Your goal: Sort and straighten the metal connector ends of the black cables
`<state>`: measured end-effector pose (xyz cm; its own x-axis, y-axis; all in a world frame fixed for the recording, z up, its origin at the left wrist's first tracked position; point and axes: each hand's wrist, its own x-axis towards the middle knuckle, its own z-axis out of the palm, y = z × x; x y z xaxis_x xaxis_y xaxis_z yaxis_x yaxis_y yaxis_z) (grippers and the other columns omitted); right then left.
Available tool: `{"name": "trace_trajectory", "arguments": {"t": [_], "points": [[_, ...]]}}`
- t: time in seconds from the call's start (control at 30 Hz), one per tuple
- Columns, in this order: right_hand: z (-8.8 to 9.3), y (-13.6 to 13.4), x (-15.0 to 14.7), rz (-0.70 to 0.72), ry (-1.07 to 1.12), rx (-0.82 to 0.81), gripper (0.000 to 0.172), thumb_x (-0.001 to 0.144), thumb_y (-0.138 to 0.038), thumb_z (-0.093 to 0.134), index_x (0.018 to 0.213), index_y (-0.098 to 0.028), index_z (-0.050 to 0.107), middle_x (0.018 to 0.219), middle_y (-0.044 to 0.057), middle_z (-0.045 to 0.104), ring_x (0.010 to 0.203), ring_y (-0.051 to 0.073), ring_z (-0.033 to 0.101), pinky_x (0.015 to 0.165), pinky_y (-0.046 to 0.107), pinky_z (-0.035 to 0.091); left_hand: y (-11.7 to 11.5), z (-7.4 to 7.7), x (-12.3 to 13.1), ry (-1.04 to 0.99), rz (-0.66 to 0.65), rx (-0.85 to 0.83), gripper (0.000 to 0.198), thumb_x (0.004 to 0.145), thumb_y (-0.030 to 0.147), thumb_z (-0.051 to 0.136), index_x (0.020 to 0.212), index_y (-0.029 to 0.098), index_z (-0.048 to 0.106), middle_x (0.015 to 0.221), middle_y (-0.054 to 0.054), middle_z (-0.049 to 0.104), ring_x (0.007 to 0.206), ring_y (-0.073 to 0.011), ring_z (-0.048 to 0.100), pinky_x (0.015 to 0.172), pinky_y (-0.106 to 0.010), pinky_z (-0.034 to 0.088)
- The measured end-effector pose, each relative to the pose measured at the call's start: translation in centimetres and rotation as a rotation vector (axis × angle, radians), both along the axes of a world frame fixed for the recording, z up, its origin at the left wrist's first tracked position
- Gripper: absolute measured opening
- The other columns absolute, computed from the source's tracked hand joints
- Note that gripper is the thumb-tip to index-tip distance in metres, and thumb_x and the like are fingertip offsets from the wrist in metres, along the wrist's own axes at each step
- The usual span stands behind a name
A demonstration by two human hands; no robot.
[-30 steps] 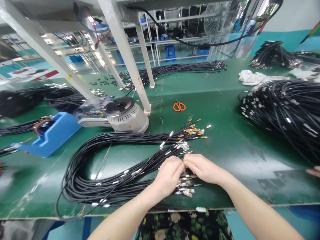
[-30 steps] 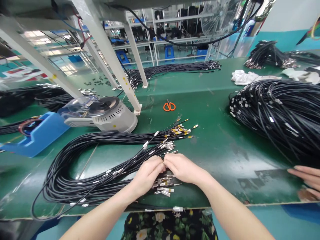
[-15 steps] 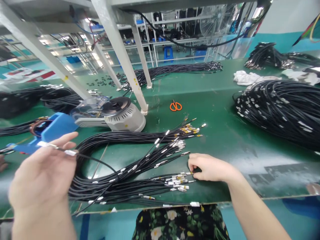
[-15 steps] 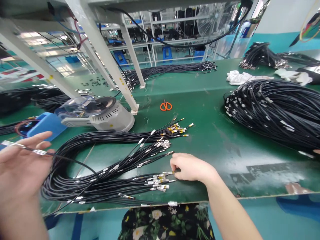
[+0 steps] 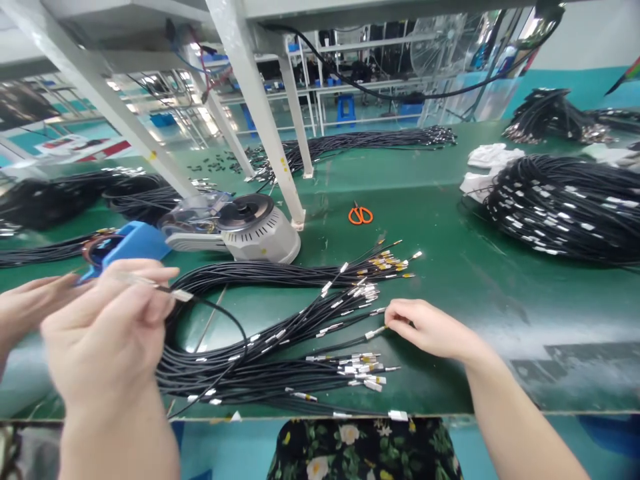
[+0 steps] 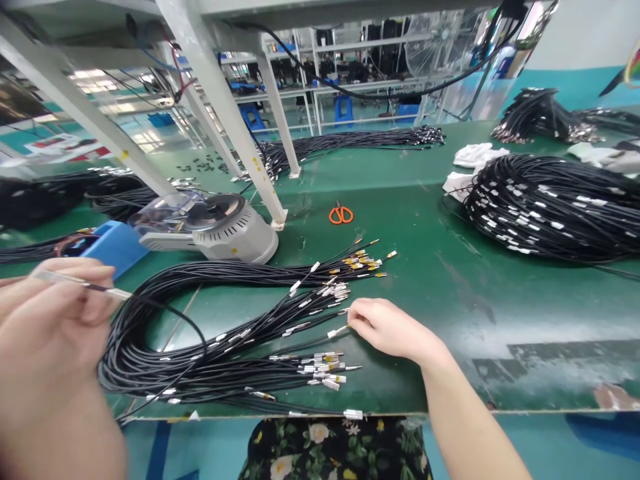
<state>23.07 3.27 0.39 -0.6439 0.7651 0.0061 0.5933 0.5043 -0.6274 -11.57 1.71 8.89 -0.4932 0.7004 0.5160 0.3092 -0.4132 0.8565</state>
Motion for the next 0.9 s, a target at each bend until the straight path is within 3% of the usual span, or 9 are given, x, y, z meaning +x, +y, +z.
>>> {"name": "trace_trajectory", "arguments": {"t": [0.07,0.2,0.37,0.43,0.53,0.67,0.8,0.9], "points": [[0.1,0.0,-0.1,-0.024,0.029,-0.008,0.020,0.088,-0.020,0.039,0.072,-0.017,0.050,0.070,0.000,0.054,0.063,0.012,0.046,0.059,0.023,0.036,-0.2,0.2,1.1,-0.083,-0.100,0.006,0.005,0.056,0.007,0.057,0.052,0.010,0.057,0.073,-0.002,0.058,0.041,-0.0032,0.038,0.040,-0.022,0.022],[0.2,-0.1,-0.3,-0.051,0.076,-0.028,0.020,0.089,-0.021,0.038,0.073,-0.017,0.051,0.071,0.001,0.056,0.063,0.012,0.047,0.059,0.023,0.037,0.2,-0.5,3.3,-0.148,-0.293,-0.080,0.007,0.065,0.007,0.057,0.061,0.011,0.061,0.080,-0.002,0.057,0.040,-0.0033,0.041,0.037,-0.020,0.025],[0.4,-0.1,-0.4,-0.049,0.109,-0.047,0.021,0.089,-0.021,0.038,0.073,-0.017,0.051,0.073,0.002,0.057,0.065,0.012,0.049,0.061,0.023,0.038,2.2,-3.5,7.1,0.090,-0.606,-0.344,0.006,0.074,0.018,0.058,0.072,0.014,0.061,0.089,-0.003,0.056,0.046,-0.0030,0.042,0.040,-0.020,0.035],[0.5,-0.1,-0.4,-0.054,0.118,-0.053,0.021,0.089,-0.021,0.038,0.073,-0.017,0.051,0.073,0.001,0.057,0.066,0.012,0.049,0.062,0.023,0.038,2.6,-4.8,9.0,0.215,-0.687,-0.445,0.016,0.076,0.020,0.056,0.091,0.017,0.060,0.094,-0.004,0.055,0.046,-0.0028,0.041,0.042,-0.020,0.037],[0.5,-0.2,-0.4,-0.066,0.135,-0.059,0.020,0.089,-0.022,0.039,0.074,-0.017,0.051,0.074,0.001,0.057,0.066,0.012,0.050,0.062,0.022,0.038,1.9,-6.6,11.8,0.462,-0.622,-0.436,0.039,0.077,0.018,0.053,0.115,0.020,0.048,0.103,-0.005,0.052,0.055,-0.0054,0.047,0.056,-0.023,0.045],[0.3,-0.3,-0.6,-0.084,0.163,-0.066,0.019,0.089,-0.022,0.039,0.076,-0.017,0.051,0.074,0.001,0.057,0.066,0.012,0.050,0.062,0.022,0.039,-0.5,-8.6,14.3,0.842,-0.684,-0.299,0.015,0.083,0.025,0.048,0.090,0.018,0.059,0.087,-0.004,0.058,0.078,-0.0143,0.054,0.073,-0.027,0.045],[0.3,-0.4,-0.5,-0.104,0.161,-0.081,0.020,0.090,-0.024,0.038,0.077,-0.017,0.051,0.073,0.001,0.057,0.064,0.012,0.048,0.060,0.022,0.039,-1.3,-9.7,15.6,1.071,-0.665,-0.246,0.023,0.088,0.023,0.037,0.079,0.016,0.057,0.075,-0.005,0.058,0.073,-0.0170,0.051,0.069,-0.031,0.044],[0.5,-0.4,-0.3,-0.081,0.124,-0.077,0.020,0.091,-0.025,0.037,0.080,-0.017,0.052,0.075,0.001,0.058,0.066,0.012,0.049,0.061,0.022,0.038,-1.0,-9.8,16.0,1.072,-0.677,-0.263,0.027,0.089,0.018,0.031,0.073,0.016,0.053,0.072,-0.004,0.055,0.069,-0.0158,0.048,0.069,-0.031,0.042]]}}
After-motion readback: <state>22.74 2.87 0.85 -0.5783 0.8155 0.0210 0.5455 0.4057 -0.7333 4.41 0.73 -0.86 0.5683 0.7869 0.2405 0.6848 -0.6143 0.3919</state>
